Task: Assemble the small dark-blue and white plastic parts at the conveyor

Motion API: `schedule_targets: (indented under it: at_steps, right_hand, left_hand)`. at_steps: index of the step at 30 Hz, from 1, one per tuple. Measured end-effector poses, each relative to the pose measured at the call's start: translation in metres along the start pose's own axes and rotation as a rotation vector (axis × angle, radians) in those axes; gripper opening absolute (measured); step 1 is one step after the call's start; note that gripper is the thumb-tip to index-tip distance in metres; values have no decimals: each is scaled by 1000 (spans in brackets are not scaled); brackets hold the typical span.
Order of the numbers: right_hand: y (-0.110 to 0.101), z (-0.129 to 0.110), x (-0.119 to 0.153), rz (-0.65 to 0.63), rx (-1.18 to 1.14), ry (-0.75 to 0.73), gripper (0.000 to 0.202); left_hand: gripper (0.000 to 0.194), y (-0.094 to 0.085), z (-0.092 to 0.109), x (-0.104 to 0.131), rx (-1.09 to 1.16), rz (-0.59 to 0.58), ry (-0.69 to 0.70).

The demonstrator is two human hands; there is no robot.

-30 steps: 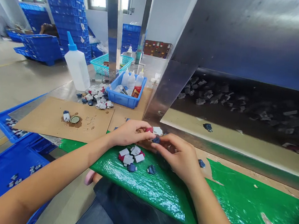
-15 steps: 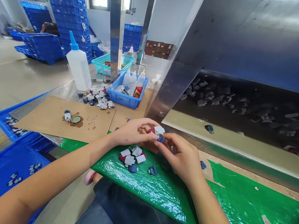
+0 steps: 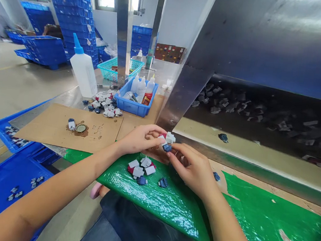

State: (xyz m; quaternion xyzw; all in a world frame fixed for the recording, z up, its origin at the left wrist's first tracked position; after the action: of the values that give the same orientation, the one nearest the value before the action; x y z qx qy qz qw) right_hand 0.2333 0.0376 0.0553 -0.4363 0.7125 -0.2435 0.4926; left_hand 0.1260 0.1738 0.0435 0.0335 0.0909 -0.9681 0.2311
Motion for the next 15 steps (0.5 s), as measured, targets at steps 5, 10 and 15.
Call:
schedule_targets:
  at_steps: [5,10,15]
  right_hand:
    - [0,2,0,47,17,76,11]
    - [-1,3,1,97,-41,152,37]
    - [1,-3,1,-21,-29,14,50]
  left_hand:
    - [29,-1,4,1,-49,23,13]
    - [29,-2,10,4,-120,-21,33]
    - [26,4,5,4,-22,-163,88]
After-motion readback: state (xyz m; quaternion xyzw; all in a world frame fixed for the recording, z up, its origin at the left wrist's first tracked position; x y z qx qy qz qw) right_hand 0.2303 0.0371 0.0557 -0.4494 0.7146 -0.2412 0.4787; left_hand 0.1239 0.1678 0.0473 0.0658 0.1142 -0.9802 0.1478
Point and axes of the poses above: each hand's wrist, its own x-axis away from the middle knuckle, its own y-axis out of the palm, z = x × y, the point moved 2 cm from there along -x, towards the middle knuckle, and after that the axes turned 1 degree about -x, right-handed, at the moved point
